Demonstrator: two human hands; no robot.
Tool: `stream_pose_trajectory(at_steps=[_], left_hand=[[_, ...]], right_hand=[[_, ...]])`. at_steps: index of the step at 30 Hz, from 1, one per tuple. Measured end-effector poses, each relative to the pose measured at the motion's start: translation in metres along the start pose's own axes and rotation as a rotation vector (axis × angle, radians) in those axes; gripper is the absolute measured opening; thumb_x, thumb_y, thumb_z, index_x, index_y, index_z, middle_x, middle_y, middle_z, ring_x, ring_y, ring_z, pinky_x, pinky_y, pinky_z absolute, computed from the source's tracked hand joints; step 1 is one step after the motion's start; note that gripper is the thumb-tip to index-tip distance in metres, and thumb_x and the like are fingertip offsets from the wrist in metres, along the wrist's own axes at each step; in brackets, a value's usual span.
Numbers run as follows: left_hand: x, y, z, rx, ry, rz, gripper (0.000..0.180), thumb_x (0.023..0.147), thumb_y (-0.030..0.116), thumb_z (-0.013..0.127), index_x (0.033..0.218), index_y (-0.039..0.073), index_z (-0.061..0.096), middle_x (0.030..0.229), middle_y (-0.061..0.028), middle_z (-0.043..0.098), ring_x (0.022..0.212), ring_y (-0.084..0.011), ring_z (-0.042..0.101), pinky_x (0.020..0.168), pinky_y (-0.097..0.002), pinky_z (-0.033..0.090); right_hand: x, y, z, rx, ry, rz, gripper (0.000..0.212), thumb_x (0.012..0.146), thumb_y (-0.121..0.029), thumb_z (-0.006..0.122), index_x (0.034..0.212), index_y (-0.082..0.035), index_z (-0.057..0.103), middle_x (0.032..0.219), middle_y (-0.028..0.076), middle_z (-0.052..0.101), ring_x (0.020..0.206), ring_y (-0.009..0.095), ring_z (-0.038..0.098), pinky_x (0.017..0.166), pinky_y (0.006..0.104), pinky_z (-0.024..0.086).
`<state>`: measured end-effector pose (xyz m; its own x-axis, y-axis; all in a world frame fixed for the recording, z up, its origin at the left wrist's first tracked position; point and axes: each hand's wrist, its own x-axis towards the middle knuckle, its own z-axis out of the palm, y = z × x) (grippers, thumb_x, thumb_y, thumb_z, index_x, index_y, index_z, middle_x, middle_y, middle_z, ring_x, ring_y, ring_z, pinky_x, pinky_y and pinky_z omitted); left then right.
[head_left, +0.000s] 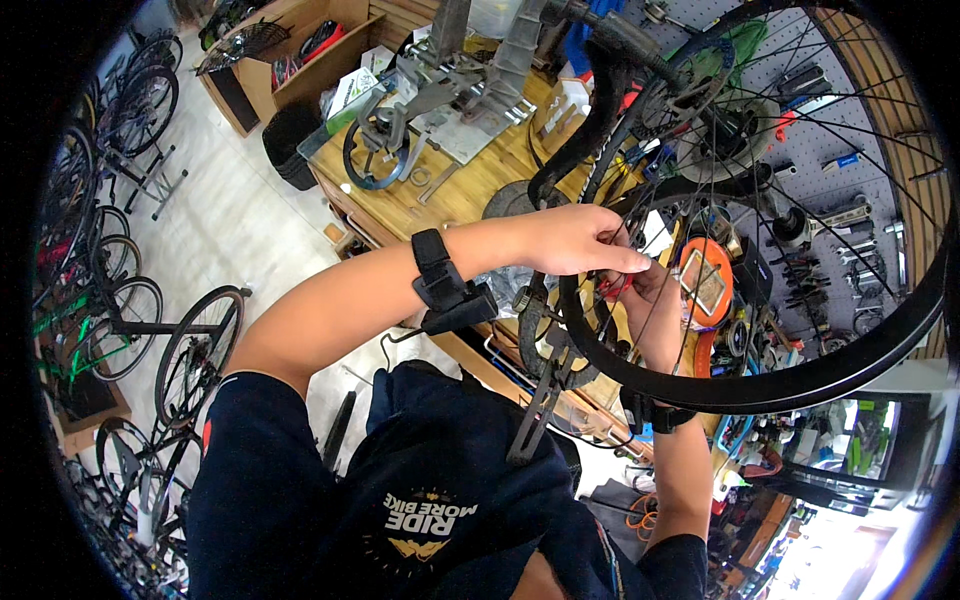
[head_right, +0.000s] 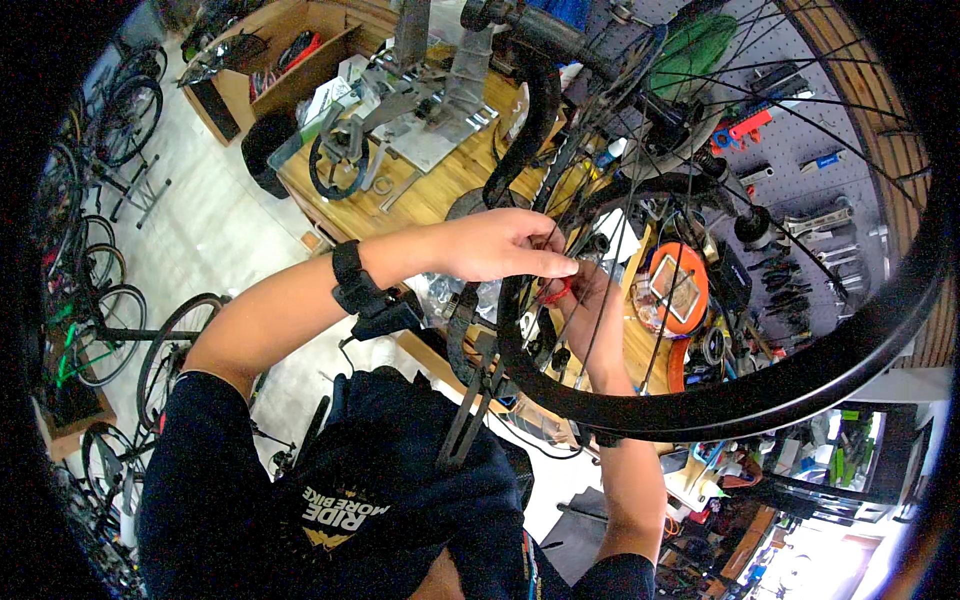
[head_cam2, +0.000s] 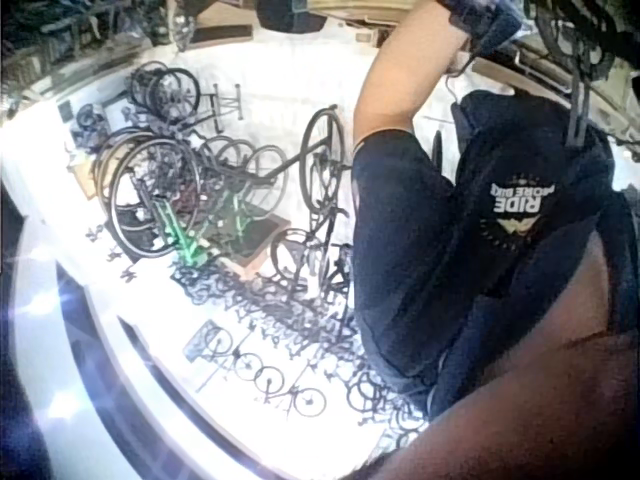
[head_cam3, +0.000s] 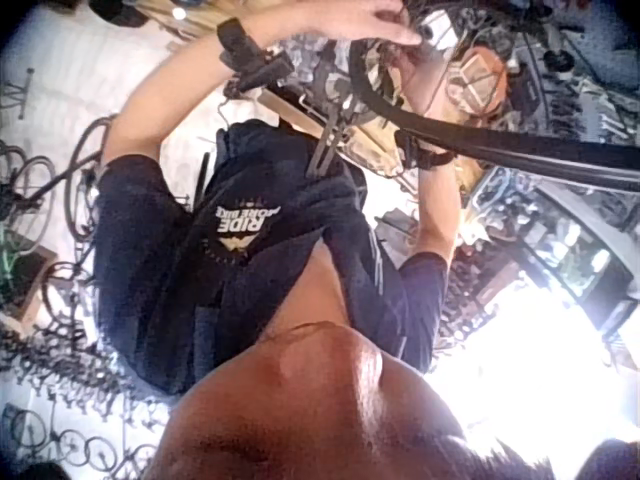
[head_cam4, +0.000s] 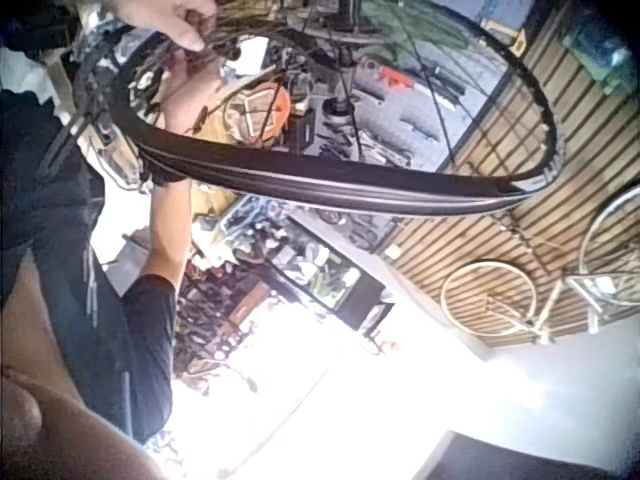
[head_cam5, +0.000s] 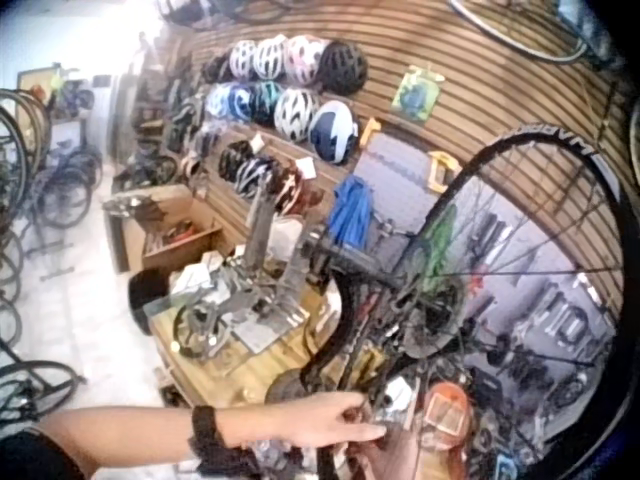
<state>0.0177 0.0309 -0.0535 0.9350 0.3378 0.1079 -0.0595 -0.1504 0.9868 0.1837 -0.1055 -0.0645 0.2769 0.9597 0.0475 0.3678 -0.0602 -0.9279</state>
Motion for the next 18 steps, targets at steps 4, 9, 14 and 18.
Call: stream_pose_trajectory(at_steps=[4,9,14,18], left_hand=[[-0.006,0.009,0.001,0.140,0.140,0.046,0.051,0.086,0.049,0.070,0.097,0.000,0.063,0.076,-0.0068,0.065,0.069,-0.0130,0.059,0.062,-0.0289,0.046],[-0.008,0.016,0.001,0.154,0.147,-0.006,0.049,0.085,0.047,0.071,0.092,0.000,0.064,0.073,-0.0076,0.065,0.064,-0.0134,0.059,0.059,-0.0284,0.046],[-0.011,0.023,0.002,0.203,0.162,0.024,0.045,0.086,0.045,0.070,0.090,0.000,0.065,0.072,-0.0075,0.066,0.063,-0.0120,0.058,0.058,-0.0276,0.045],[-0.012,0.024,0.005,0.105,0.152,0.004,0.044,0.087,0.044,0.070,0.091,0.000,0.065,0.069,-0.0067,0.065,0.061,-0.0104,0.058,0.056,-0.0271,0.044]], right_hand=[[0.006,0.006,0.006,0.010,-0.054,0.061,0.013,0.092,0.003,0.059,0.104,0.008,0.059,0.094,0.008,0.065,0.084,0.013,0.062,0.074,0.0271,0.052],[0.003,0.001,0.012,0.091,-0.107,0.068,0.013,0.093,0.001,0.060,0.104,0.008,0.060,0.095,0.009,0.067,0.083,0.012,0.062,0.072,0.0283,0.054],[0.008,0.010,0.006,0.074,-0.054,0.040,0.013,0.091,-0.001,0.064,0.103,0.005,0.062,0.092,0.005,0.067,0.082,0.011,0.062,0.074,0.0271,0.052],[0.005,-0.003,0.018,0.189,-0.146,-0.018,0.009,0.090,0.000,0.064,0.098,0.002,0.065,0.090,0.003,0.067,0.082,0.010,0.061,0.074,0.0273,0.052]])
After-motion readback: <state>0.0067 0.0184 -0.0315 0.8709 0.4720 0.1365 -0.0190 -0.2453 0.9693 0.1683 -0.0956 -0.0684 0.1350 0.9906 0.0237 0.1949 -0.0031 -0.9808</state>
